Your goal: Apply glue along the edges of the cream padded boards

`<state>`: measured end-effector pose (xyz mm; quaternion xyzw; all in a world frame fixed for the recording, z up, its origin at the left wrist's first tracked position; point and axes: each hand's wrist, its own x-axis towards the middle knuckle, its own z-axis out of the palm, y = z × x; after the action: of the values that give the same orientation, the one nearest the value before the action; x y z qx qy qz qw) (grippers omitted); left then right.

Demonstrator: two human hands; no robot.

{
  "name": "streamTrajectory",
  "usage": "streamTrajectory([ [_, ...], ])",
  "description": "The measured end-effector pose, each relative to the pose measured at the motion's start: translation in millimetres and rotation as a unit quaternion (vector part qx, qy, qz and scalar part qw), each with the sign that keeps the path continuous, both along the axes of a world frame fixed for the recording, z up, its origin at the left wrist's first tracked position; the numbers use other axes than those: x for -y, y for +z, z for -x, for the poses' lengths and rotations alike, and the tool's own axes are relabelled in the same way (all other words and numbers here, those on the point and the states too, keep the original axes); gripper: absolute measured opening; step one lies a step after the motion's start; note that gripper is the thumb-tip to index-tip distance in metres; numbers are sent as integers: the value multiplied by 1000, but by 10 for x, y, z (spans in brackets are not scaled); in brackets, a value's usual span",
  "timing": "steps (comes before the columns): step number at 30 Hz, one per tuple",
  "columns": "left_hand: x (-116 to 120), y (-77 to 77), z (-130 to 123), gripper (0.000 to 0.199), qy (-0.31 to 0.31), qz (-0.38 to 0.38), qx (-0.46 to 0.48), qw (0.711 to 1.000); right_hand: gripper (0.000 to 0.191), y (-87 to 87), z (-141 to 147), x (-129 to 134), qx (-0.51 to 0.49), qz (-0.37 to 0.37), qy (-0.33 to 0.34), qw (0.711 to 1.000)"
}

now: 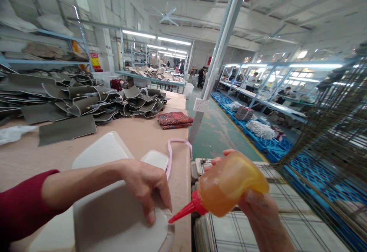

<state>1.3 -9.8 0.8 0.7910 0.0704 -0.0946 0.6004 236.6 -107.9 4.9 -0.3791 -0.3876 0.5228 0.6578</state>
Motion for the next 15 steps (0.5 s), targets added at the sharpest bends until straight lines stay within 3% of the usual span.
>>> streamTrajectory([
  [9, 21, 30, 97, 49, 2, 6, 1, 1000, 72, -2, 107, 13, -5, 3, 2, 1000],
  [15, -19, 48, 209, 43, 30, 40, 7, 999, 89, -6, 172, 66, -7, 32, -42, 999],
])
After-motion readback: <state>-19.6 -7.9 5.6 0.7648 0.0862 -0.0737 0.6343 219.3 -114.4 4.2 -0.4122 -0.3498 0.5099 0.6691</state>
